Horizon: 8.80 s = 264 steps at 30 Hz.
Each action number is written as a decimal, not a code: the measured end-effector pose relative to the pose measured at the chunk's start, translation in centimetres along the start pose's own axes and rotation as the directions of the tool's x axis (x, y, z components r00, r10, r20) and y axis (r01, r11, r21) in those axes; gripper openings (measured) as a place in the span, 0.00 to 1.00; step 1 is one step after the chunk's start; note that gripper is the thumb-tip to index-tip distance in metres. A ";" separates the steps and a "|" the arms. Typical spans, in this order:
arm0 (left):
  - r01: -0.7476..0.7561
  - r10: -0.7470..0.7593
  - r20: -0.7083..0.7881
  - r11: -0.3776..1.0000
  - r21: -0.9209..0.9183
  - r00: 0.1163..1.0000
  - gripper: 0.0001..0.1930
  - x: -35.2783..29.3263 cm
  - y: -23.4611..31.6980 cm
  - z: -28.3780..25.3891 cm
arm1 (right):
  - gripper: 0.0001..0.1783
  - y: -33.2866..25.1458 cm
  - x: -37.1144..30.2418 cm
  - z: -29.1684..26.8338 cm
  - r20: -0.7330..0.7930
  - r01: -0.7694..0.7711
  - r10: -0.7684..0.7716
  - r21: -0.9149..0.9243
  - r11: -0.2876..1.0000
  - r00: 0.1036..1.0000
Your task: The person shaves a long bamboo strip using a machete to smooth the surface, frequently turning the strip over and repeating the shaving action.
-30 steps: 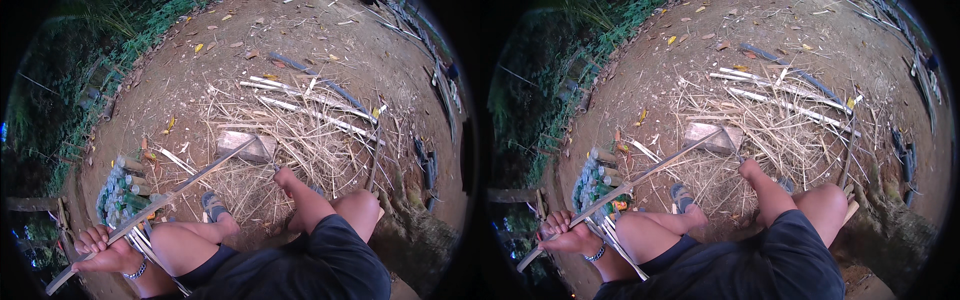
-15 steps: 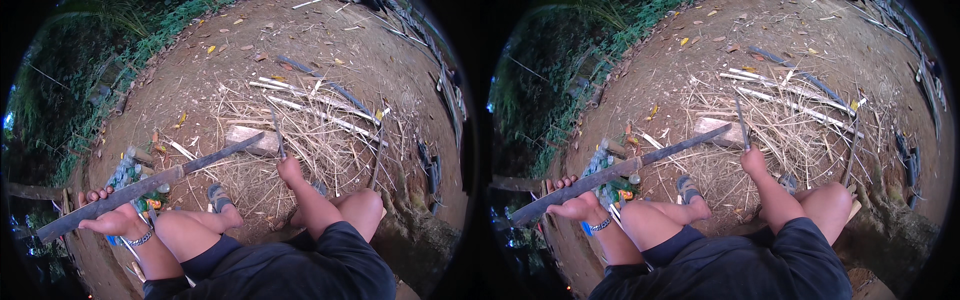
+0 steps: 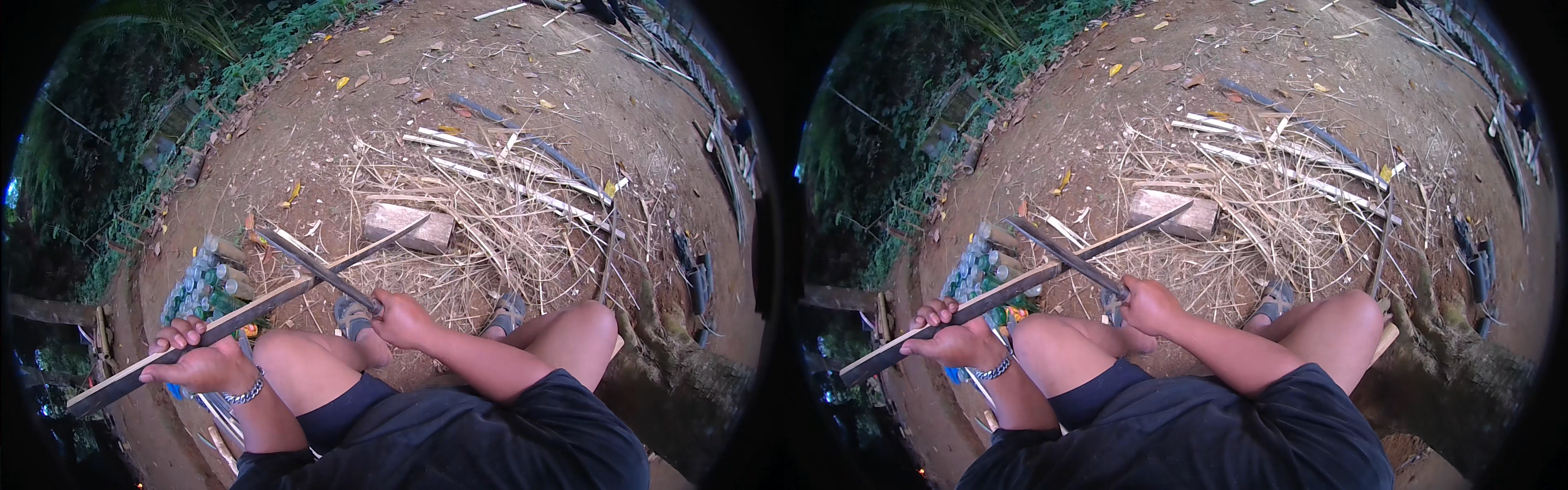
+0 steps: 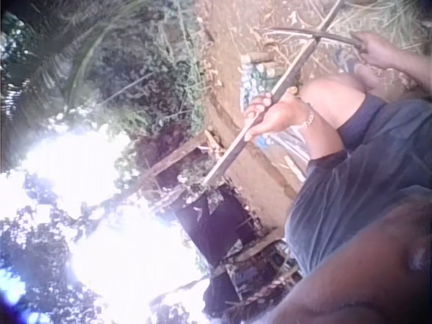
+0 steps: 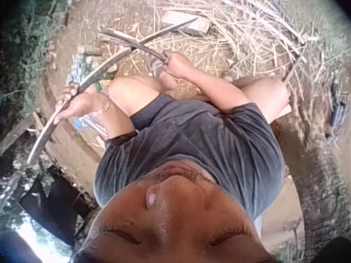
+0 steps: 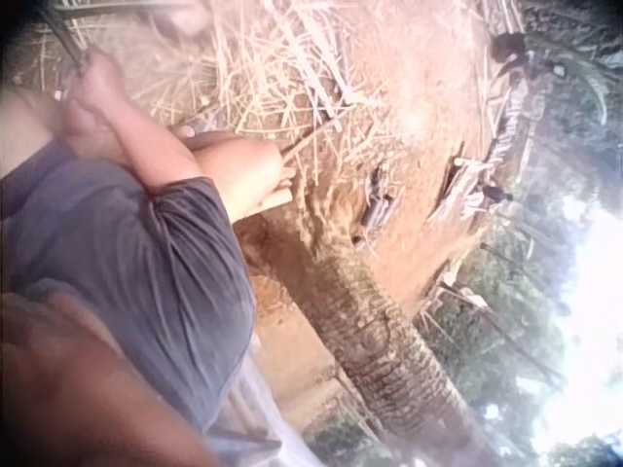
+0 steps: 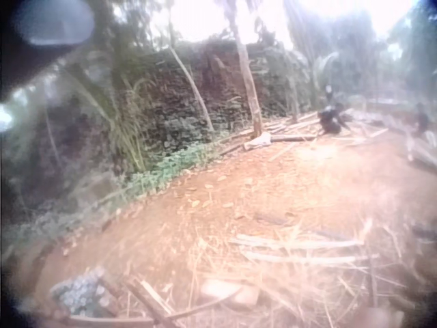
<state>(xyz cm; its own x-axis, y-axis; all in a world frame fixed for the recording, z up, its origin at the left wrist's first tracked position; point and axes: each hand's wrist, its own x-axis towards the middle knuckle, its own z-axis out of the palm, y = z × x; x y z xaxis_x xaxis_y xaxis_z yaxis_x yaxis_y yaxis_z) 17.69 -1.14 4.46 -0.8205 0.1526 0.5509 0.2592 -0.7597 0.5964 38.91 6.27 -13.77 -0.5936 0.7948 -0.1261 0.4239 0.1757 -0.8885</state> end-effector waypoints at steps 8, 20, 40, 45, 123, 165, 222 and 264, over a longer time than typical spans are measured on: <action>-0.013 0.012 -0.083 1.000 -0.013 0.997 0.28 -1.1 0.0 1.0 | 0.14 4.4 -0.7 -0.3 -0.083 -0.246 0.245 -0.004 0.969 0.966; -0.042 0.044 -0.104 0.999 0.022 0.994 0.27 -0.6 0.0 2.5 | 0.12 7.7 1.3 -2.8 -0.103 -0.276 0.271 -0.032 0.961 0.957; 0.001 -0.002 0.041 1.000 0.020 0.999 0.27 2.1 -1.8 1.3 | 0.14 13.8 5.5 -5.6 0.024 -0.311 0.322 -0.200 0.929 0.947; 0.021 -0.022 0.045 0.999 0.025 0.999 0.27 2.5 -1.6 1.4 | 0.13 4.8 4.1 -5.3 0.109 -0.188 0.204 -0.141 0.972 0.973; 0.043 -0.044 0.026 0.998 0.035 0.999 0.24 5.2 -4.0 -1.8 | 0.17 28.2 8.1 -7.1 -0.084 -0.626 0.631 -0.282 0.727 0.771; 0.093 -0.061 -0.230 0.987 0.131 0.971 0.24 3.9 -3.7 -5.8 | 0.14 18.2 6.6 -2.9 -0.180 -0.495 0.463 -0.244 0.834 0.868; 0.056 -0.018 0.243 0.987 -0.149 0.970 0.23 2.4 -2.8 -5.8 | 0.14 19.4 5.9 -5.9 -0.117 -0.588 0.576 -0.192 0.786 0.809; 0.489 -0.497 0.085 0.866 0.100 0.863 0.47 5.7 -7.1 -9.2 | 0.06 2.1 11.3 -12.9 -0.486 0.543 0.481 0.839 0.024 0.730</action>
<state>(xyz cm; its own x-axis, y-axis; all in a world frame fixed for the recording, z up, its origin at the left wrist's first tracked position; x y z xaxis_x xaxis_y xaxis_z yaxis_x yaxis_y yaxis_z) 6.45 -0.68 -2.03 -0.7940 0.5633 0.2287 -0.1261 -0.5205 0.8445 41.89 23.09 -11.37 0.1031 0.9468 -0.3048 -0.8866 -0.0515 -0.4597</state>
